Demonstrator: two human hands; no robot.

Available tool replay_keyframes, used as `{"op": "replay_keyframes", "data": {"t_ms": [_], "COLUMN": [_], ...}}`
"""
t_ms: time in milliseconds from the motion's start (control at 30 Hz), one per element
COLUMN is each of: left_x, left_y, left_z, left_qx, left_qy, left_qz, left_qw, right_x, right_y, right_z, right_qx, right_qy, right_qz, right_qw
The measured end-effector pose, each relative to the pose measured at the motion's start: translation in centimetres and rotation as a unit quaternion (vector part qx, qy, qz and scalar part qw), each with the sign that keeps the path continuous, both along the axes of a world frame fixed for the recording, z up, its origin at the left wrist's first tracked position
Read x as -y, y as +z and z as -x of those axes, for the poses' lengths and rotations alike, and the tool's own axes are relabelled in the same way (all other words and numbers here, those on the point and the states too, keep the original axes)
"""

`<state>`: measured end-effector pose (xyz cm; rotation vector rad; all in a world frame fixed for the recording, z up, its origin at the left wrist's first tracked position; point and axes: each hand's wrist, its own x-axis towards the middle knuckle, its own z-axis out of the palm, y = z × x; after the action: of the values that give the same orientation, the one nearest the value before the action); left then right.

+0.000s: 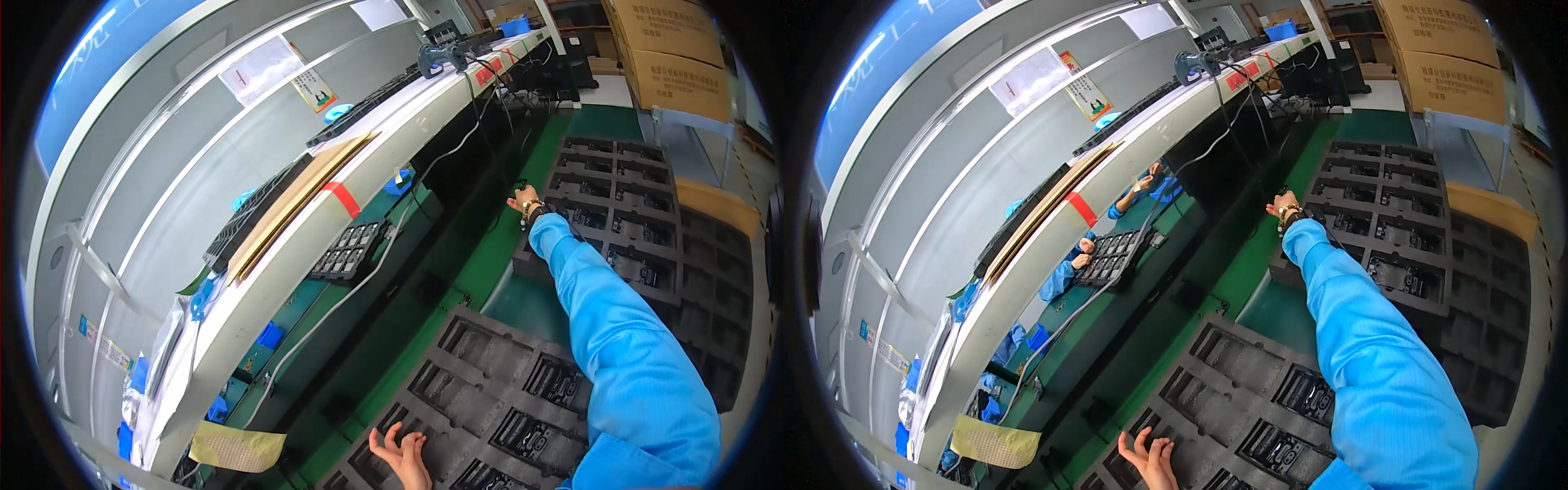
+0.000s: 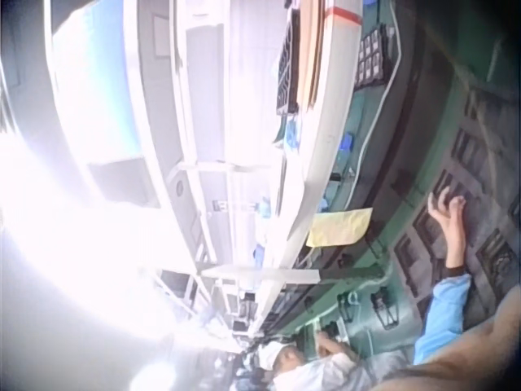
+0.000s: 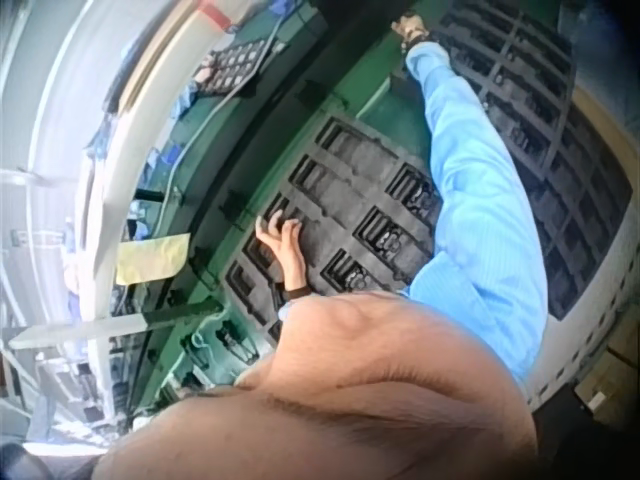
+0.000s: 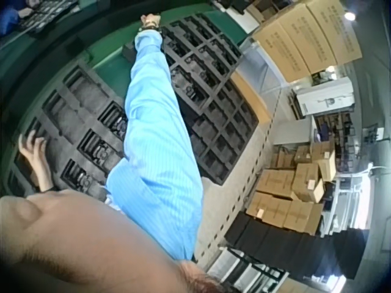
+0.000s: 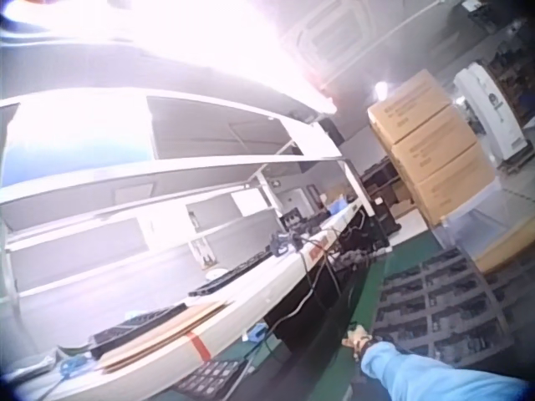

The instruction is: Inspecting and organizing black electronic devices within foam trays on an assembly line.

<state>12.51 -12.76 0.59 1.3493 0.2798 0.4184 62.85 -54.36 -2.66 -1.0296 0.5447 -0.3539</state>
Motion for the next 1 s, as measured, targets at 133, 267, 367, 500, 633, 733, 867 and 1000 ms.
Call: {"op": "replay_keyframes", "data": {"t_ms": [133, 267, 367, 500, 633, 733, 867, 1000], "left_x": [0.0, 0.1, 0.1, 0.3, 1.0, 0.9, 1.2, 0.4], "left_y": [-0.4, -0.1, -0.2, -0.3, 0.4, 0.4, 0.8, 0.0], "left_z": [-0.4, 0.1, -0.4, -1.4, -1.5, -1.0, -0.9, -0.1], "left_qx": [0.011, -0.004, -0.004, -0.006, -0.005, 0.006, -0.022, -0.025], "left_qy": [-0.02, 0.035, 0.012, -0.004, 0.02, 0.0, 0.0, -0.002], "left_qz": [-0.021, -0.034, -0.027, -0.009, -0.011, -0.002, -0.011, -0.031], "left_qw": [1.0, 0.999, 1.0, 1.0, 1.0, 1.0, 1.0, 0.999], "right_x": [7.6, 0.7, 2.8, 6.2, 3.4, 5.9, 5.4, -0.3], "right_y": [-3.0, -2.2, -2.2, -3.2, -2.9, -3.0, -3.1, -0.1], "right_z": [-3.5, -5.7, -5.9, -6.2, -6.9, -6.6, -4.7, -2.1], "right_qx": [0.02, 0.007, -0.016, -0.029, -0.068, -0.13, -0.051, 0.038], "right_qy": [0.038, 0.028, 0.032, 0.036, 0.051, 0.03, 0.003, -0.141], "right_qz": [-0.026, -0.153, -0.053, -0.058, -0.016, 0.118, 0.08, 0.298], "right_qw": [0.999, 0.988, 0.998, 0.997, 0.996, 0.984, 0.995, 0.943]}}
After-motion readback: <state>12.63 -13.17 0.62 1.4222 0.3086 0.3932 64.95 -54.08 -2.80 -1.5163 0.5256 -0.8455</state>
